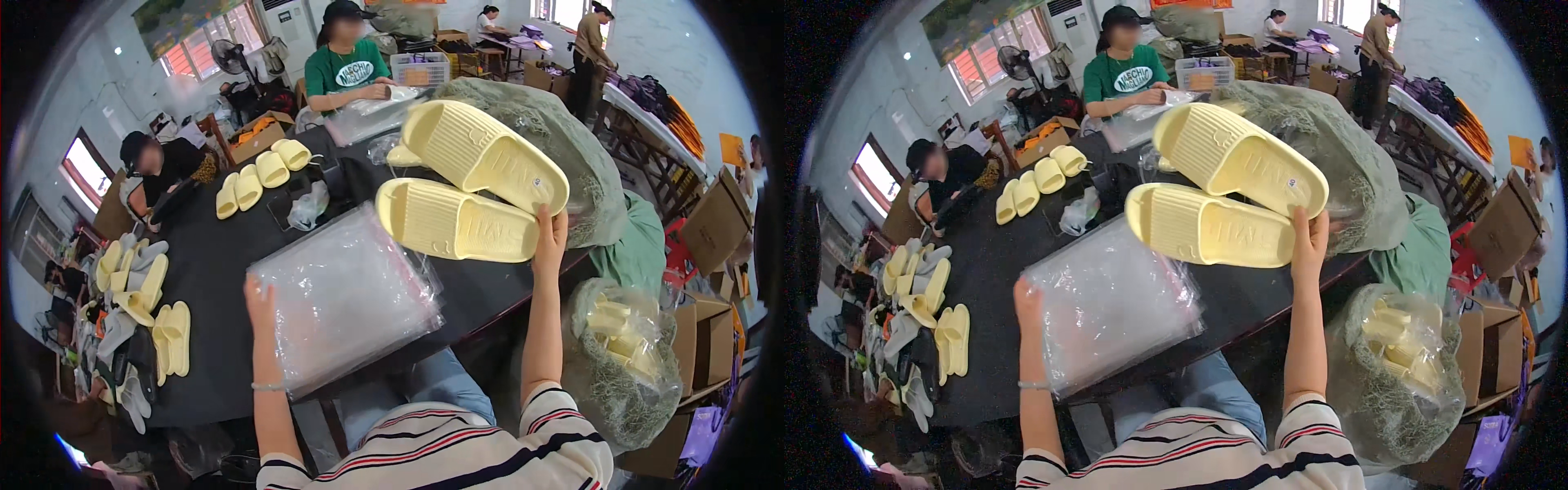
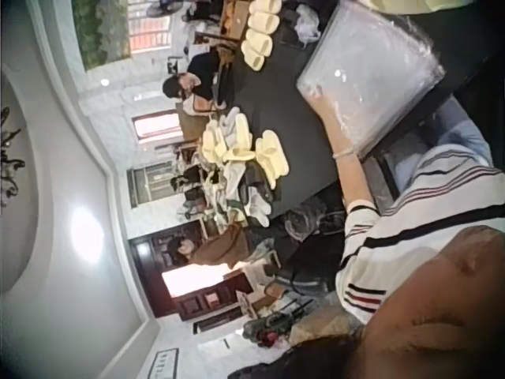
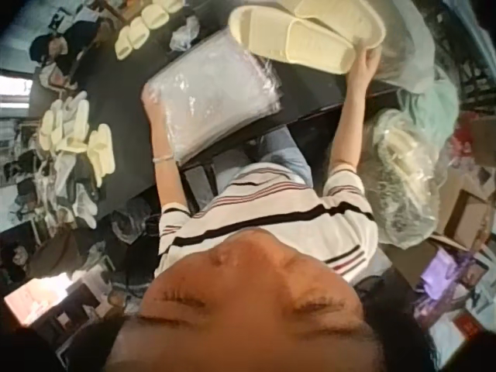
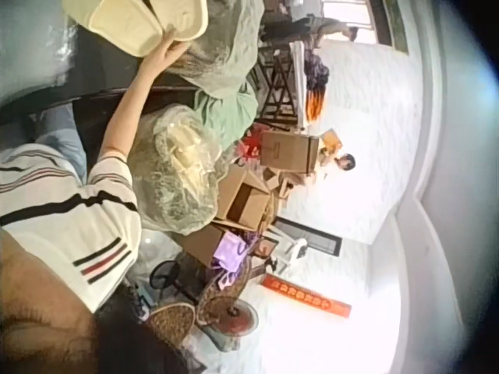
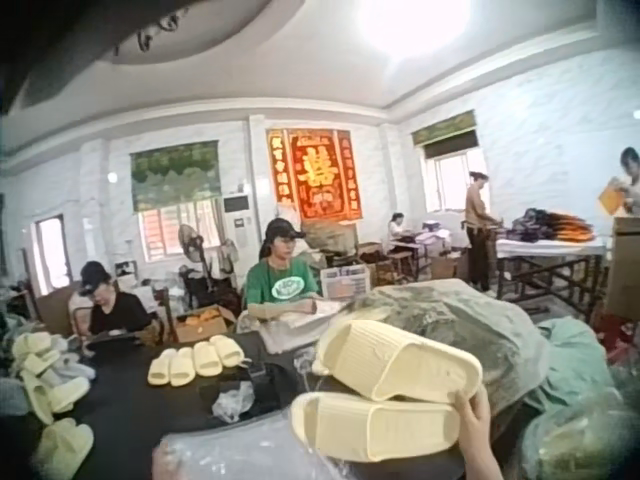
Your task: The person places pairs of yellow, black, white, and pink slippers into clear plastic bags on a table. They repeatedly pick up slippers, arrange them inside the bags, and seal the bags. The person works at a table with other workers in the background, handling slippers one pair at a time.
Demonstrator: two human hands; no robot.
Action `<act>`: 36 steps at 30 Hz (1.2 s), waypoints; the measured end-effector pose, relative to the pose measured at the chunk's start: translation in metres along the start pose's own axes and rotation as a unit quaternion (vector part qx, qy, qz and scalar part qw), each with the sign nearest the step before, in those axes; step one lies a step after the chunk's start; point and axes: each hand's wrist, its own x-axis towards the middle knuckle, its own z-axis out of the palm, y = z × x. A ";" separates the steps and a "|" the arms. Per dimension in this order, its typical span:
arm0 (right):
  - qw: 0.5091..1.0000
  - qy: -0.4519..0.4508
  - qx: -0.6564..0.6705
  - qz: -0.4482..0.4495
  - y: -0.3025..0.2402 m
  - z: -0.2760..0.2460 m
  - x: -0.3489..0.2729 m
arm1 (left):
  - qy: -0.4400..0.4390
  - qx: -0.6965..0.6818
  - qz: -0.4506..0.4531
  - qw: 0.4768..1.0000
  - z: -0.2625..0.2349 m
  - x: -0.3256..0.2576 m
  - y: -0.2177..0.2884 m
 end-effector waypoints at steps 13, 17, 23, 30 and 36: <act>0.836 -0.281 0.130 0.452 0.008 0.156 -0.120 | -0.227 0.215 0.133 0.940 0.022 -0.106 0.011; 0.755 -0.382 0.063 0.530 0.051 0.180 -0.170 | -0.222 0.346 0.136 0.901 0.019 -0.110 0.019; 0.681 -0.512 -0.003 0.524 0.070 0.269 -0.214 | -0.210 0.417 0.127 0.875 0.025 -0.108 0.030; 0.661 -0.365 0.253 0.605 0.057 0.504 -0.226 | -0.139 0.363 0.193 0.901 0.017 -0.108 0.031; 0.613 -0.656 0.124 0.423 0.090 0.487 -0.272 | -0.186 0.365 0.161 0.898 0.014 -0.104 0.047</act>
